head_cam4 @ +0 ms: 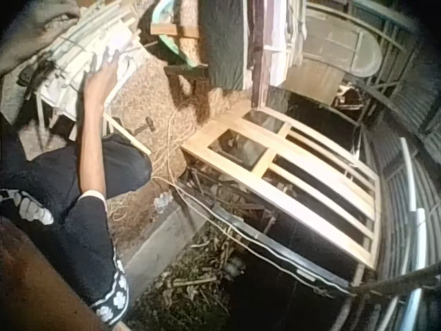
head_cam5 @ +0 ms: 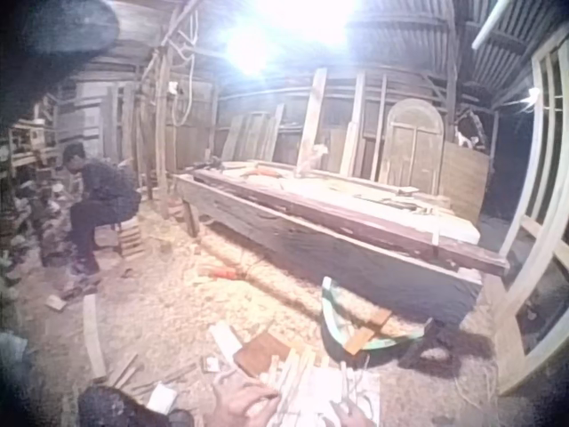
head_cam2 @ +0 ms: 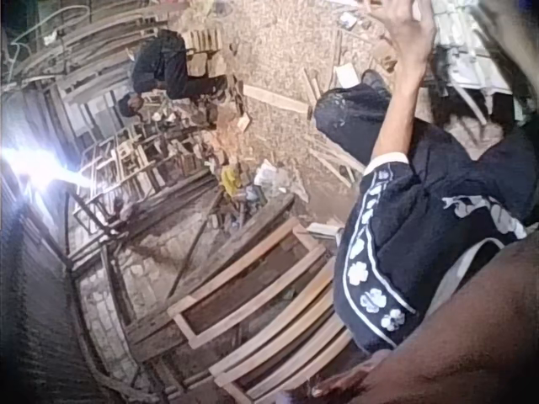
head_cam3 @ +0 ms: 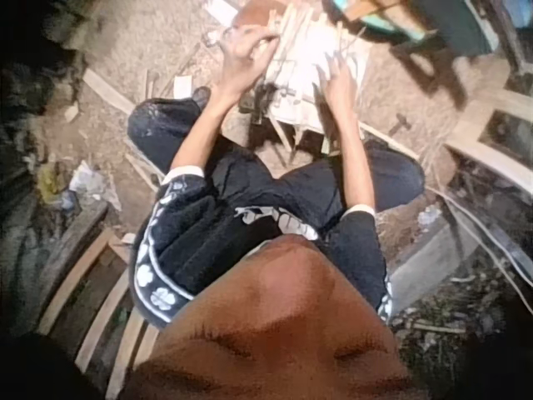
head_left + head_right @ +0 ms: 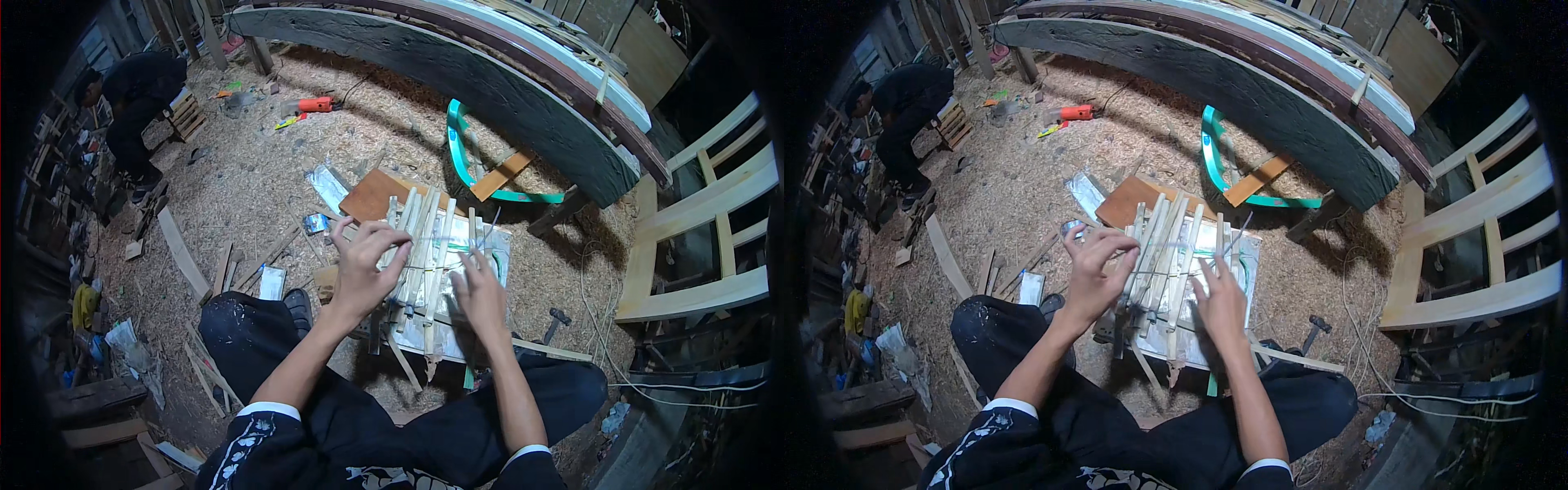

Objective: Assembling and aligning thin wood strips on a work surface in a workshop environment.

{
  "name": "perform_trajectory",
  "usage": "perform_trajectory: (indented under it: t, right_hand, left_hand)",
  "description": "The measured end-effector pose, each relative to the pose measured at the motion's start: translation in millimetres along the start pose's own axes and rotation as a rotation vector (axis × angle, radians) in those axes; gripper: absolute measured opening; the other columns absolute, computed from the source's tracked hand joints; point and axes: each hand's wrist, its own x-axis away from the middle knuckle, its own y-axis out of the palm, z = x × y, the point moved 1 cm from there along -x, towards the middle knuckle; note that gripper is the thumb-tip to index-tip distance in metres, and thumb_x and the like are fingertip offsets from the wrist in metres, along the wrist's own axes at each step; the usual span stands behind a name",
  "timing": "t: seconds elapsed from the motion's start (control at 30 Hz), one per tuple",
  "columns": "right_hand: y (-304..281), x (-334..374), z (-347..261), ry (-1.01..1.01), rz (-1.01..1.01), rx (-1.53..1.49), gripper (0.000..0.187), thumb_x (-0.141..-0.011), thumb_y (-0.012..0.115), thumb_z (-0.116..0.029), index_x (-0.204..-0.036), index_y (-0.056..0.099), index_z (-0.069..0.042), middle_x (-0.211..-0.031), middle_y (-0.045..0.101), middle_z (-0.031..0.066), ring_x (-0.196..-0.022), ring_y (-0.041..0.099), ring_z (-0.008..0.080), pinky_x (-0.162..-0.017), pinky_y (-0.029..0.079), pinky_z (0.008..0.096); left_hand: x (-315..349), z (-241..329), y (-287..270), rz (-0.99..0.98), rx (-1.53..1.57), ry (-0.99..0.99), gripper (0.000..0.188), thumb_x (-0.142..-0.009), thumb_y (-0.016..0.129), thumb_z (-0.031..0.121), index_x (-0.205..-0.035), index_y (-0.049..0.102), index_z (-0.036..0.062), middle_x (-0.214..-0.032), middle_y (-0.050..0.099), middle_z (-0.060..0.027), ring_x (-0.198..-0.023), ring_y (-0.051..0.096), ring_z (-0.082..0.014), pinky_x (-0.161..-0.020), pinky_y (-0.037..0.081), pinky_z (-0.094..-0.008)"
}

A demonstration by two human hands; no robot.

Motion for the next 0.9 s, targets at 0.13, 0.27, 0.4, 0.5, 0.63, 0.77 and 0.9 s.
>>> perform_trajectory:
  t: [0.13,0.27,0.4,0.5,0.63,0.77,0.9]
  right_hand:
    - [-35,4,-3,0.074,0.390,-0.158,0.037,-0.098,0.063,-0.017,-0.133,0.064,-0.006,-0.135,0.060,0.0227,-0.121,0.062,0.0386,-0.099,0.052,0.0460]
    - [-59,17,-6,-0.049,0.640,-0.247,0.033,-0.099,0.058,-0.013,-0.129,0.064,0.001,-0.128,0.064,0.0195,-0.117,0.062,0.0363,-0.101,0.048,0.0463]
    - [-59,23,-27,-0.333,0.351,-0.085,0.033,-0.095,0.065,-0.012,-0.126,0.065,0.000,-0.119,0.068,0.0179,-0.111,0.063,0.0328,-0.096,0.046,0.0404]
    - [-46,27,-26,-0.292,0.314,-0.094,0.022,-0.091,0.071,-0.013,-0.110,0.071,-0.003,-0.099,0.069,0.0115,-0.096,0.063,0.0274,-0.088,0.044,0.0375]
    - [-45,29,-23,-0.217,0.263,-0.142,0.010,-0.092,0.070,-0.014,-0.095,0.069,-0.004,-0.085,0.066,0.0088,-0.083,0.060,0.0273,-0.080,0.041,0.0389]
    - [-50,30,-23,-0.155,0.245,-0.145,0.013,-0.097,0.065,-0.017,-0.094,0.066,-0.004,-0.083,0.065,0.0127,-0.079,0.058,0.0324,-0.076,0.041,0.0423]
    - [-42,38,-22,-0.019,0.103,-0.300,0.018,-0.101,0.060,-0.019,-0.098,0.063,-0.002,-0.083,0.063,0.0168,-0.081,0.058,0.0373,-0.074,0.043,0.0461]
  left_hand:
    - [7,1,1,-0.134,-0.025,0.048,0.012,-0.087,0.075,0.013,-0.098,0.075,0.0132,-0.090,0.073,0.0000,-0.097,0.065,-0.0162,-0.111,0.023,-0.0503]
    - [15,-3,10,-0.256,-0.044,0.082,0.011,-0.088,0.075,0.015,-0.099,0.074,0.0126,-0.090,0.072,0.0005,-0.094,0.065,-0.0159,-0.111,0.022,-0.0497]
    - [22,0,18,-0.306,-0.035,0.105,0.010,-0.089,0.075,0.015,-0.099,0.074,0.0128,-0.090,0.072,0.0020,-0.092,0.065,-0.0152,-0.110,0.021,-0.0496]
    - [25,2,29,-0.343,0.011,0.102,0.014,-0.090,0.075,0.017,-0.102,0.074,0.0113,-0.089,0.073,-0.0018,-0.095,0.065,-0.0173,-0.111,0.021,-0.0530]
    - [27,-1,29,-0.393,0.021,0.087,0.015,-0.091,0.074,0.019,-0.104,0.074,0.0118,-0.092,0.073,-0.0030,-0.098,0.064,-0.0187,-0.111,0.020,-0.0537]
    - [26,4,27,-0.392,-0.010,0.127,0.021,-0.091,0.074,0.020,-0.111,0.074,0.0139,-0.099,0.073,-0.0007,-0.108,0.062,-0.0171,-0.111,0.018,-0.0527]
    - [28,19,27,-0.362,0.103,0.210,0.027,-0.088,0.077,0.021,-0.114,0.073,0.0162,-0.099,0.072,0.0023,-0.111,0.062,-0.0153,-0.111,0.017,-0.0514]
